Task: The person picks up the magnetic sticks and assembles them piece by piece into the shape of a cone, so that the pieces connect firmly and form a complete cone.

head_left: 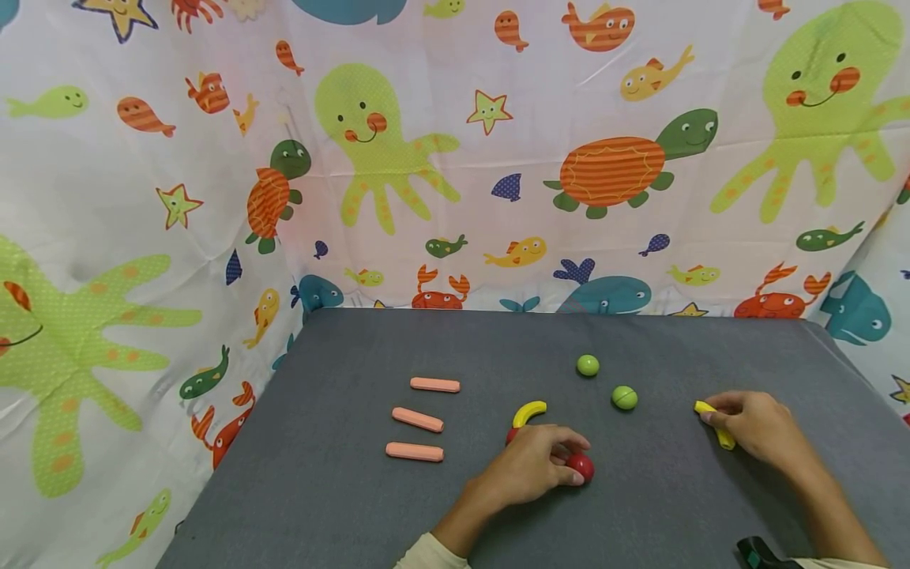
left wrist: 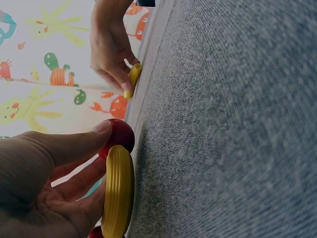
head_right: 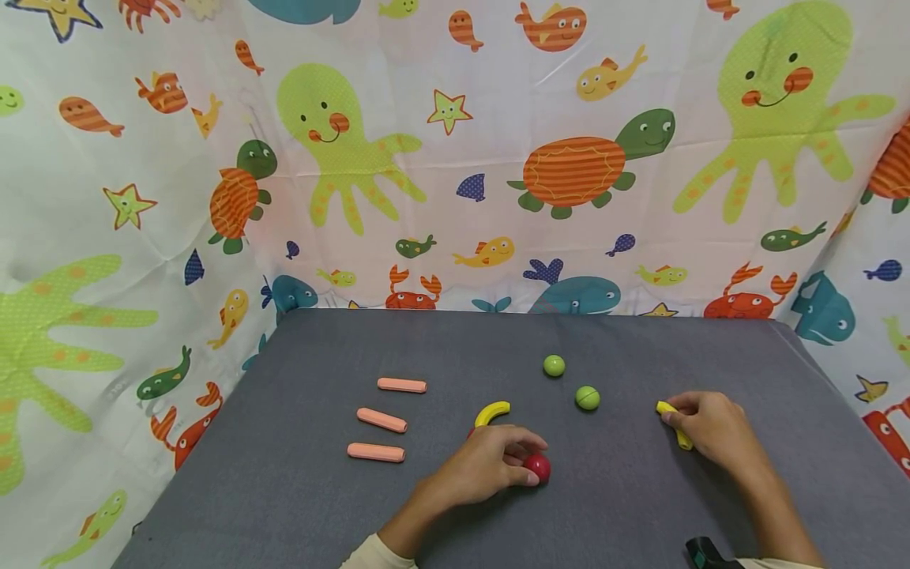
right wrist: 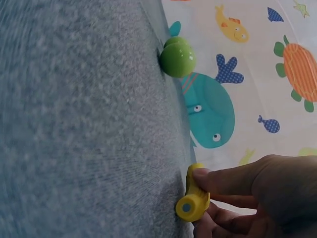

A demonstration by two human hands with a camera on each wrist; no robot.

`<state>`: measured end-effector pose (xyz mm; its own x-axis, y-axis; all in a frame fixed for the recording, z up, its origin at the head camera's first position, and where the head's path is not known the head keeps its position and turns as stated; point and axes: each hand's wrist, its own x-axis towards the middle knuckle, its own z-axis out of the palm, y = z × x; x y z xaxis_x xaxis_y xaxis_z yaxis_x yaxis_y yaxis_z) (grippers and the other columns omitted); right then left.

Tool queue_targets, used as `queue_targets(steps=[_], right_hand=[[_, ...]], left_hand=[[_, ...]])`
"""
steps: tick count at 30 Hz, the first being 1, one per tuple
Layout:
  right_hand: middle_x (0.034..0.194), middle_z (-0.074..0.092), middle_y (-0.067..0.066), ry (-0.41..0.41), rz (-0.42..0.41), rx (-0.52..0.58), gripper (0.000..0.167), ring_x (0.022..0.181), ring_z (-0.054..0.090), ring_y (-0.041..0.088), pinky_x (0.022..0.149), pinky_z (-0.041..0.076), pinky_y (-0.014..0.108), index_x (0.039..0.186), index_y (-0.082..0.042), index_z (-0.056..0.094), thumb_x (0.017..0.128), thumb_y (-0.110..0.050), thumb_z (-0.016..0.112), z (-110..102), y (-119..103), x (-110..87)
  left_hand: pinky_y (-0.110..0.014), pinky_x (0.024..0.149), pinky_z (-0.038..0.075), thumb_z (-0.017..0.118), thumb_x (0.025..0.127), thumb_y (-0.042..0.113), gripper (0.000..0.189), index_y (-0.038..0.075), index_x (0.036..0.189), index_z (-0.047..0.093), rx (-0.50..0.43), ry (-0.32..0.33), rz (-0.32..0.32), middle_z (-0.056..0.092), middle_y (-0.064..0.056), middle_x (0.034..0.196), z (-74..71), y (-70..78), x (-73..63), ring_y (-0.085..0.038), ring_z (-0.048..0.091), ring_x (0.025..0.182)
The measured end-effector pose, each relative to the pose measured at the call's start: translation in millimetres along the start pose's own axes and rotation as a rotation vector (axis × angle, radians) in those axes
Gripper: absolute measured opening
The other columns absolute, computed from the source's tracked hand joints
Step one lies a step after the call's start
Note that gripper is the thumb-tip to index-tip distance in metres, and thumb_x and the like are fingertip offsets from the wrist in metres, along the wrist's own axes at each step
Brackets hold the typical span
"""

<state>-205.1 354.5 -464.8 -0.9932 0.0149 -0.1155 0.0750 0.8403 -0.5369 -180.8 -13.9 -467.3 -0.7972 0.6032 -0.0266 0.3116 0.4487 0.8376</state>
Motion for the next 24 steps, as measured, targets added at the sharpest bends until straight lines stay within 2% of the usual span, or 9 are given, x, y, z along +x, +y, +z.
queue_targets(steps=[12, 19, 24], right_hand=[[0.105, 0.075, 0.02, 0.056, -0.031, 0.034, 0.041, 0.089, 0.066, 0.028, 0.066, 0.047, 0.033, 0.123, 0.006, 0.072, 0.1, -0.027, 0.075, 0, -16, -4.7], [0.111, 0.074, 0.022, 0.003, -0.03, 0.135, 0.046, 0.085, 0.065, 0.023, 0.062, 0.056, 0.032, 0.131, 0.007, 0.067, 0.101, -0.027, 0.075, -1, -35, -9.8], [0.111, 0.075, 0.017, -0.024, -0.04, 0.184, 0.048, 0.085, 0.064, 0.023, 0.063, 0.056, 0.032, 0.133, 0.005, 0.066, 0.101, -0.029, 0.075, 3, -47, -12.2]], left_hand=[[-0.015, 0.082, 0.054, 0.087, 0.089, 0.011, 0.033, 0.012, 0.121, 0.078, -0.01, -0.001, -0.007, 0.072, 0.011, 0.116, -0.4, 0.2, 0.8, 0.005, 0.067, 0.097], [-0.015, 0.081, 0.054, 0.088, 0.088, 0.011, 0.032, 0.013, 0.119, 0.079, -0.001, 0.022, -0.009, 0.072, 0.01, 0.114, 0.0, 1.5, 0.6, 0.005, 0.067, 0.095], [-0.015, 0.081, 0.054, 0.088, 0.088, 0.01, 0.033, 0.012, 0.12, 0.079, -0.012, 0.024, -0.005, 0.072, 0.01, 0.114, 0.2, 1.9, 0.4, 0.005, 0.067, 0.095]])
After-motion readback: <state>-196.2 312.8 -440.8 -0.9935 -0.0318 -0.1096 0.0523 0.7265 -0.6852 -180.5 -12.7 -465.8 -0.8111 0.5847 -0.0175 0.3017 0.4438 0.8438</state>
